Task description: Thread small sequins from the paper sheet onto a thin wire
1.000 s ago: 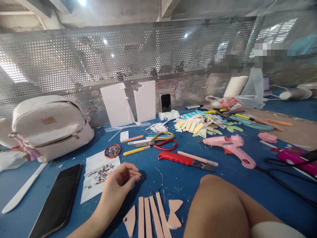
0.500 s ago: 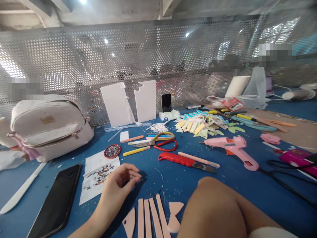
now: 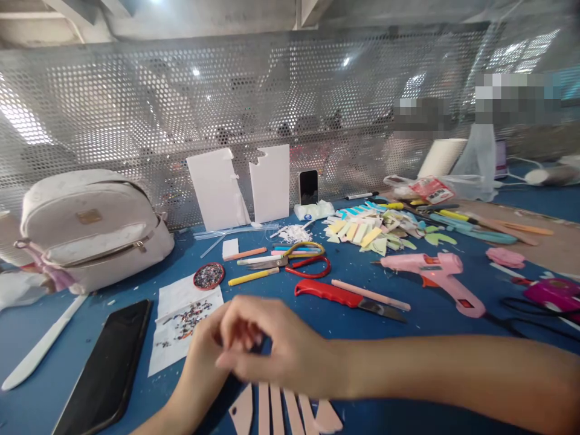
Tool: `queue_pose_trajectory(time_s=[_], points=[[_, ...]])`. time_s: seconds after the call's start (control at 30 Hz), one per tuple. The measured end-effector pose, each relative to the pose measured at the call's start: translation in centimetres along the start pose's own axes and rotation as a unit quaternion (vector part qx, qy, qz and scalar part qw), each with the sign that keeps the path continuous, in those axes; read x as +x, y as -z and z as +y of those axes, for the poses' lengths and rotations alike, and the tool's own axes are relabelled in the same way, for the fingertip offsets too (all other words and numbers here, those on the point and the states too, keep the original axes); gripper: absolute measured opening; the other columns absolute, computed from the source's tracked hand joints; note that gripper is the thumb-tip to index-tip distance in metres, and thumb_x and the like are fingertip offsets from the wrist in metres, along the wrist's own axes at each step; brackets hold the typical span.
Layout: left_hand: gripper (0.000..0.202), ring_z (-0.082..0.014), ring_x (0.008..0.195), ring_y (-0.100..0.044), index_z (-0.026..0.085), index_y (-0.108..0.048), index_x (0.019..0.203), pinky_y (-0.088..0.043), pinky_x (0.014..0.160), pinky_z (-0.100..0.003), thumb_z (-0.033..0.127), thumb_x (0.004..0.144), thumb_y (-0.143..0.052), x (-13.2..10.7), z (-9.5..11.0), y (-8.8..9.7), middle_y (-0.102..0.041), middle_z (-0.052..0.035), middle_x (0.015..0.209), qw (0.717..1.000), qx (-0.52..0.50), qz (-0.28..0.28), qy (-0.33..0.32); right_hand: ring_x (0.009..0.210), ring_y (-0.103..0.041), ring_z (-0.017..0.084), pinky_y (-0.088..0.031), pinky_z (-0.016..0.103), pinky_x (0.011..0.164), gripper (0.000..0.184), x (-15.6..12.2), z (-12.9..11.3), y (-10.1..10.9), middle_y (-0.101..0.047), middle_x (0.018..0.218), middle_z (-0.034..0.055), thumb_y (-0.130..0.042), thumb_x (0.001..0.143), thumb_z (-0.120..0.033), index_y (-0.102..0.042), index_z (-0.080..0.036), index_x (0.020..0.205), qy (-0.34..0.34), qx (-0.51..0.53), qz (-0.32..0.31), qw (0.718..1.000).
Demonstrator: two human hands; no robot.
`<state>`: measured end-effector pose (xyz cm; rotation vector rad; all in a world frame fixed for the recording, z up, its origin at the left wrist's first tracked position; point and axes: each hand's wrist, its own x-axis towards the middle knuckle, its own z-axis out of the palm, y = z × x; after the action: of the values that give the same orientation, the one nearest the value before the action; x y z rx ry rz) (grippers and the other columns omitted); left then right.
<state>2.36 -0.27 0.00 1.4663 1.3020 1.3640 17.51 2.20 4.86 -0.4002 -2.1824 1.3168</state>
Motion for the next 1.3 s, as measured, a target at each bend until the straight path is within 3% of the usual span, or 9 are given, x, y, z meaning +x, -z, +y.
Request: queue_pose_trajectory(time_s=[0.07,0.17,0.3,0.5,0.93,1.3], points=[[0.006,-0.0199,0.073,-0.070,0.019,-0.072,0.080,-0.056,0.068,-0.026,0.017,0.074,-0.073,0.0,0.2,0.0,-0.075,-0.0021,0.075,1.000,-0.001,-0.014,0.001,0.074,-0.051,0.012,-0.041,0.022,0.063,0.031,0.0,1.3,2.5,-0.055,0.084,-0.0019,-0.080,0.075,-0.030,-0.054,-0.019,0.087,-0.017,-0.085,0.071,0.994],[0.017,-0.0176,0.075,-0.071,0.022,-0.072,0.092,-0.056,0.072,-0.025,0.015,0.077,-0.069,0.1,0.4,0.0,-0.076,-0.0013,0.081,0.999,-0.004,-0.032,0.011,0.066,-0.051,0.010,-0.038,0.020,0.056,0.033,-0.9,2.9,3.9,-0.058,0.081,-0.0032,-0.082,0.072,-0.023,-0.054,-0.019,0.088,-0.090,-0.090,0.073,0.989],[0.016,-0.0163,0.075,-0.071,0.023,-0.071,0.093,-0.057,0.073,-0.025,0.016,0.079,-0.066,0.1,0.3,0.1,-0.077,-0.0007,0.079,1.000,0.004,-0.025,0.015,0.061,-0.051,0.009,-0.038,0.020,0.056,0.016,-1.4,4.1,3.5,-0.061,0.074,-0.0041,-0.075,0.078,-0.015,-0.062,-0.017,0.086,-0.113,-0.038,0.080,0.990],[0.019,-0.0150,0.075,-0.071,0.023,-0.069,0.095,-0.057,0.073,-0.023,0.016,0.078,-0.067,-0.1,0.0,0.2,-0.076,-0.0003,0.079,1.000,0.009,-0.018,0.019,0.064,-0.055,0.011,-0.038,0.021,0.056,0.003,-1.3,4.9,3.3,-0.064,0.072,-0.0010,-0.070,0.083,-0.019,-0.070,-0.016,0.082,-0.100,0.012,0.109,0.989],[0.022,-0.0105,0.074,-0.067,0.024,-0.065,0.095,-0.055,0.071,-0.017,0.012,0.077,-0.069,-0.1,-0.1,0.4,-0.070,0.0037,0.079,0.999,-0.036,-0.006,0.023,0.064,-0.055,0.009,-0.037,0.020,0.053,0.004,-1.4,5.1,3.4,-0.066,0.076,-0.0014,-0.070,0.082,-0.014,-0.070,-0.017,0.080,-0.089,-0.018,0.108,0.990],[0.021,-0.0107,0.082,-0.067,0.026,-0.059,0.102,-0.053,0.078,-0.020,0.014,0.085,-0.063,-0.2,-0.2,0.2,-0.071,0.0036,0.083,0.999,-0.043,-0.026,-0.005,0.061,-0.053,0.008,-0.036,0.020,0.053,0.007,-1.6,5.0,3.2,-0.064,0.076,-0.0027,-0.070,0.081,-0.010,-0.067,-0.017,0.081,-0.069,-0.065,0.100,0.990]])
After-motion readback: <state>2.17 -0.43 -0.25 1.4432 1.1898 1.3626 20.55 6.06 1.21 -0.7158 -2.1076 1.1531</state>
